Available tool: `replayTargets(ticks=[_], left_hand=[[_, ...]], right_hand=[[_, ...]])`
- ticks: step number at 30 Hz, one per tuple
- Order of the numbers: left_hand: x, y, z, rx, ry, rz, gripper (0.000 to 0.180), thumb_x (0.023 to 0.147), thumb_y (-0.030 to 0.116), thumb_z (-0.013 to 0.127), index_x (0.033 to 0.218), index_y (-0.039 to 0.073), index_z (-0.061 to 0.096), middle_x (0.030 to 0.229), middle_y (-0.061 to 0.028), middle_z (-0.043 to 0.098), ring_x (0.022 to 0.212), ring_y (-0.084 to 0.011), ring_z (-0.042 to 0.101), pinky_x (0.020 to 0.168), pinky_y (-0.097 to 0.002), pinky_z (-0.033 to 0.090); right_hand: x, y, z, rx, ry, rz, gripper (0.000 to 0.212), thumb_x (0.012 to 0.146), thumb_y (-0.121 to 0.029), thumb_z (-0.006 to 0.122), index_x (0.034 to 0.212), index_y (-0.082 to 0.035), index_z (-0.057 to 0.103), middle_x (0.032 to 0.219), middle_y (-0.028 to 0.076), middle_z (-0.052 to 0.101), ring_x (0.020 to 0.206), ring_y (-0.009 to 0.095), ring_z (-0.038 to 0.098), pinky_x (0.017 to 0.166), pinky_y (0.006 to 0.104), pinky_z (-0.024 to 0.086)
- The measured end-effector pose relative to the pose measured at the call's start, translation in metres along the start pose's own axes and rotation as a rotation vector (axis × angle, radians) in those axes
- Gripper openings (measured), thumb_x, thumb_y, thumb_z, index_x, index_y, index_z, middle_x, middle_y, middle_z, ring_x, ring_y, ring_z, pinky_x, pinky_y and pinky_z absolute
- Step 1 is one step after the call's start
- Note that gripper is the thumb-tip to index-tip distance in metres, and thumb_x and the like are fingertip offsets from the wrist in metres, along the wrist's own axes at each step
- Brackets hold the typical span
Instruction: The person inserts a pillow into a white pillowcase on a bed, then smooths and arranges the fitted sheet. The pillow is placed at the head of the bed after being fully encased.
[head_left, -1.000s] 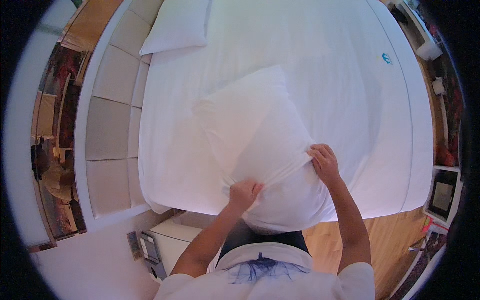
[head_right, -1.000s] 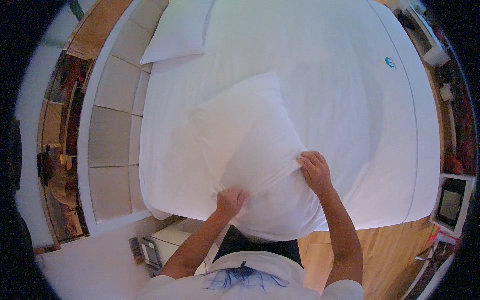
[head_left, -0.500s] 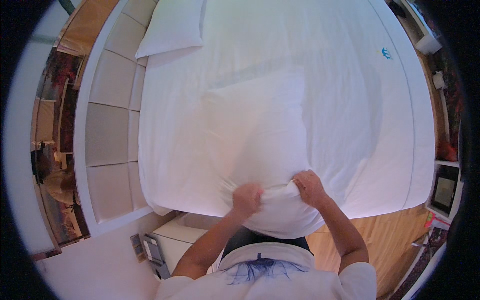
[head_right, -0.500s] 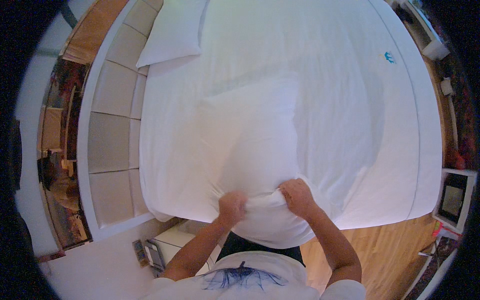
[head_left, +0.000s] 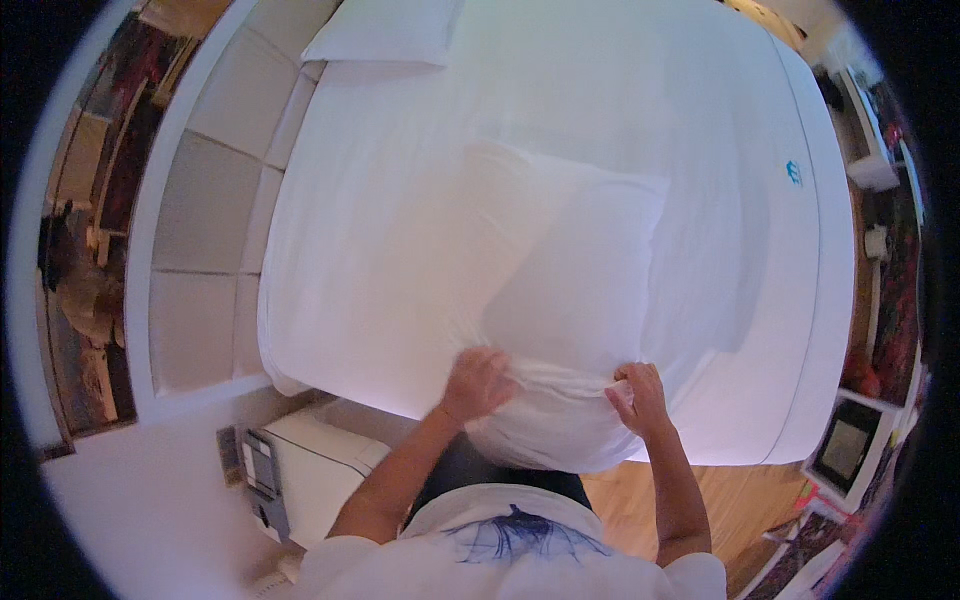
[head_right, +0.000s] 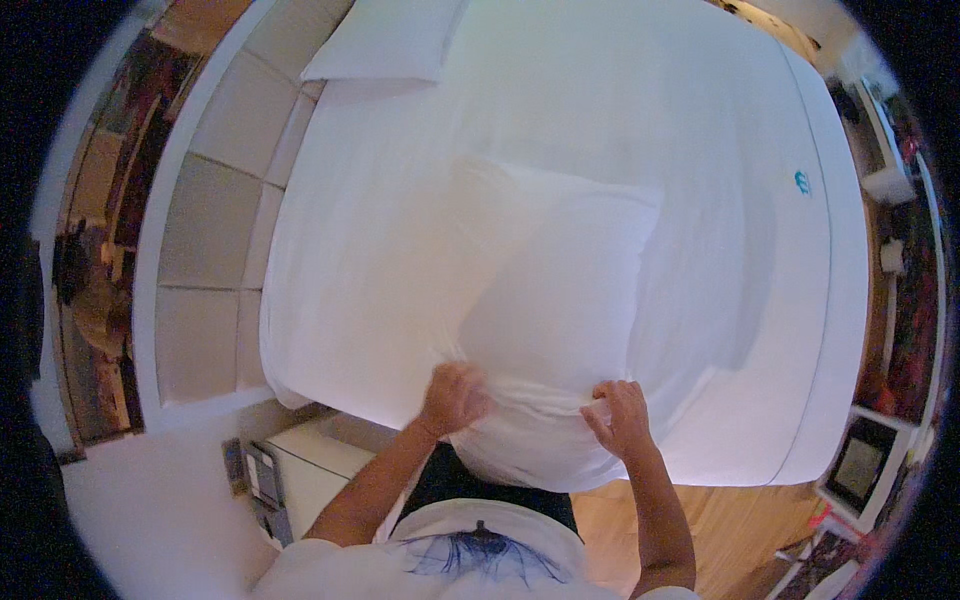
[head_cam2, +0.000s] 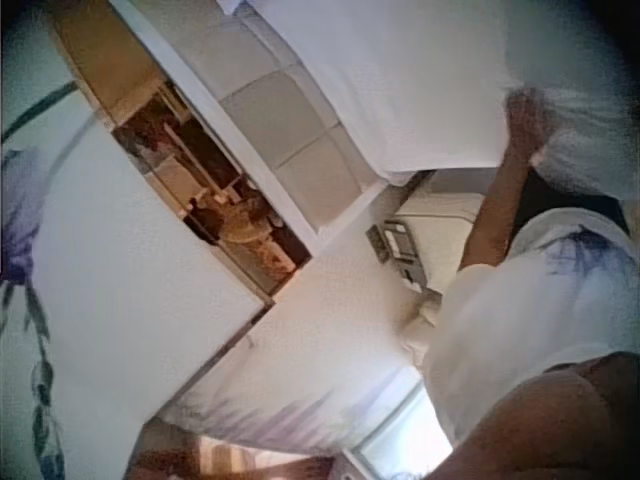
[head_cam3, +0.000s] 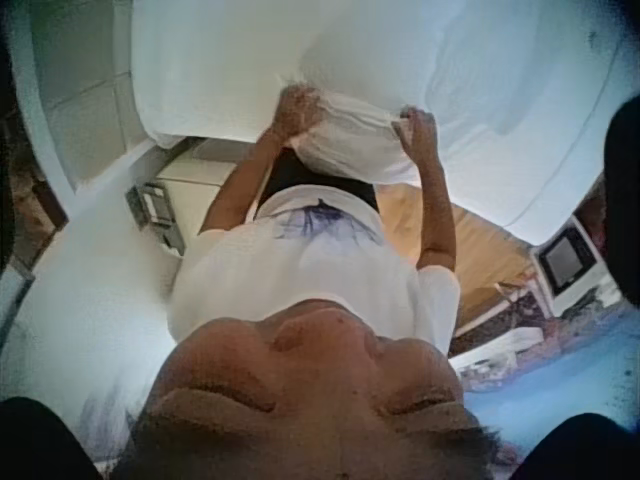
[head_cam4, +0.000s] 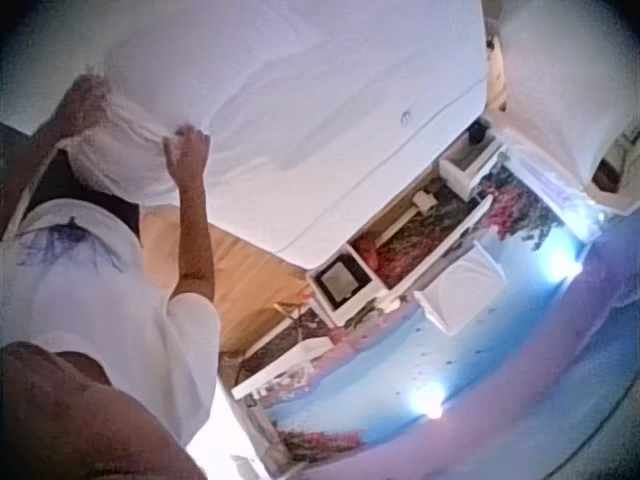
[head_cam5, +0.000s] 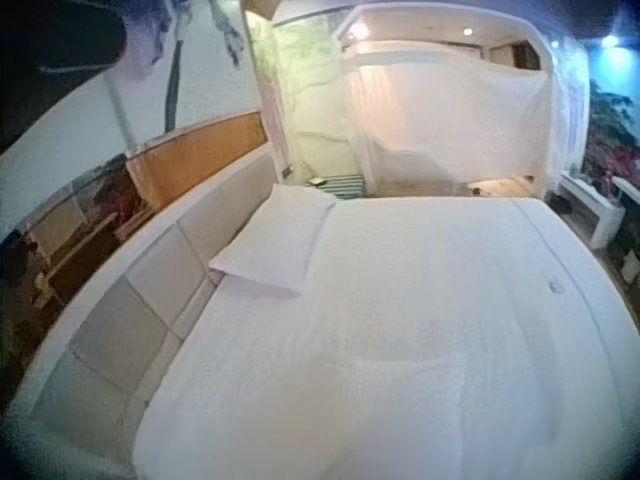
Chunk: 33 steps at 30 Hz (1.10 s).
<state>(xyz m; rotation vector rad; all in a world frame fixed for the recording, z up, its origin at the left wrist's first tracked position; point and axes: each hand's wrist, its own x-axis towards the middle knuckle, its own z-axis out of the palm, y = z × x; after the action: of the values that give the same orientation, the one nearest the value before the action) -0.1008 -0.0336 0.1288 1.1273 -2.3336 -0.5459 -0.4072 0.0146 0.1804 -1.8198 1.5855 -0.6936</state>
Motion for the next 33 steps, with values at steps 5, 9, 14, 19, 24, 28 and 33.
replayTargets(ticks=[5, 9, 14, 19, 24, 28, 33], left_hand=[[0.023, -0.061, -0.021, 0.138, 0.078, -0.002, 0.032, 0.071, 0.017, 0.064, 0.100, 0.007, 0.056, 0.104, -0.0110, 0.054, 0.098, -0.0307, 0.050, 0.084, -0.0407, 0.040], [0.010, -0.081, 0.001, -0.162, 0.101, -0.291, 0.016, 0.077, 0.011, 0.055, 0.092, 0.005, 0.056, 0.098, -0.0149, 0.056, 0.093, -0.0331, 0.052, 0.079, -0.0403, 0.042], [-0.023, -0.069, 0.005, -0.320, 0.027, -0.344, 0.013, 0.081, 0.015, 0.054, 0.089, 0.004, 0.057, 0.085, -0.0168, 0.058, 0.081, -0.0346, 0.055, 0.072, -0.0432, 0.043], [-0.043, -0.010, -0.014, -0.515, -0.462, -0.564, 0.027, 0.088, 0.028, 0.048, 0.093, 0.004, 0.059, 0.086, -0.0150, 0.062, 0.082, -0.0350, 0.057, 0.077, -0.0422, 0.043], [-0.116, -0.002, 0.046, -1.033, -0.428, -0.617, 0.045, 0.091, 0.042, 0.042, 0.105, 0.003, 0.061, 0.107, -0.0188, 0.060, 0.100, -0.0325, 0.055, 0.088, -0.0391, 0.041], [-0.133, -0.006, 0.045, -1.073, -0.493, -0.760, 0.049, 0.090, 0.045, 0.043, 0.112, 0.004, 0.059, 0.113, -0.0182, 0.058, 0.104, -0.0303, 0.054, 0.093, -0.0357, 0.039], [-0.140, -0.036, 0.030, -1.104, -0.375, -0.811, 0.048, 0.089, 0.044, 0.045, 0.108, 0.003, 0.061, 0.112, -0.0170, 0.059, 0.101, -0.0312, 0.055, 0.091, -0.0379, 0.040]], right_hand=[[0.043, -0.044, 0.012, -0.189, 0.031, -0.185, 0.029, 0.071, -0.020, 0.067, 0.093, -0.007, 0.055, 0.092, 0.011, 0.055, 0.081, 0.030, 0.053, 0.070, 0.0417, 0.042], [0.067, -0.063, 0.052, -0.383, -0.029, -0.238, 0.020, 0.072, -0.010, 0.063, 0.090, -0.004, 0.057, 0.088, 0.013, 0.056, 0.079, 0.032, 0.053, 0.070, 0.0434, 0.043], [0.066, -0.063, 0.062, -0.459, -0.119, -0.114, 0.011, 0.077, -0.015, 0.059, 0.085, -0.007, 0.056, 0.083, 0.010, 0.057, 0.079, 0.030, 0.054, 0.067, 0.0403, 0.044], [0.056, -0.065, 0.044, -0.392, -0.294, -0.156, 0.013, 0.079, -0.019, 0.060, 0.074, -0.007, 0.059, 0.072, 0.011, 0.060, 0.069, 0.030, 0.058, 0.062, 0.0411, 0.045], [0.068, -0.092, 0.067, -0.392, -0.383, -0.271, 0.022, 0.076, -0.019, 0.064, 0.060, -0.006, 0.057, 0.059, 0.010, 0.057, 0.057, 0.029, 0.055, 0.056, 0.0404, 0.043], [0.080, -0.109, 0.098, -0.471, -0.472, -0.315, 0.021, 0.077, -0.022, 0.063, 0.062, -0.008, 0.057, 0.057, 0.010, 0.058, 0.056, 0.029, 0.056, 0.059, 0.0409, 0.044], [0.108, -0.133, 0.133, -0.503, -0.534, -0.293, 0.014, 0.077, -0.017, 0.061, 0.070, -0.005, 0.055, 0.069, 0.012, 0.058, 0.066, 0.030, 0.057, 0.063, 0.0416, 0.044]])
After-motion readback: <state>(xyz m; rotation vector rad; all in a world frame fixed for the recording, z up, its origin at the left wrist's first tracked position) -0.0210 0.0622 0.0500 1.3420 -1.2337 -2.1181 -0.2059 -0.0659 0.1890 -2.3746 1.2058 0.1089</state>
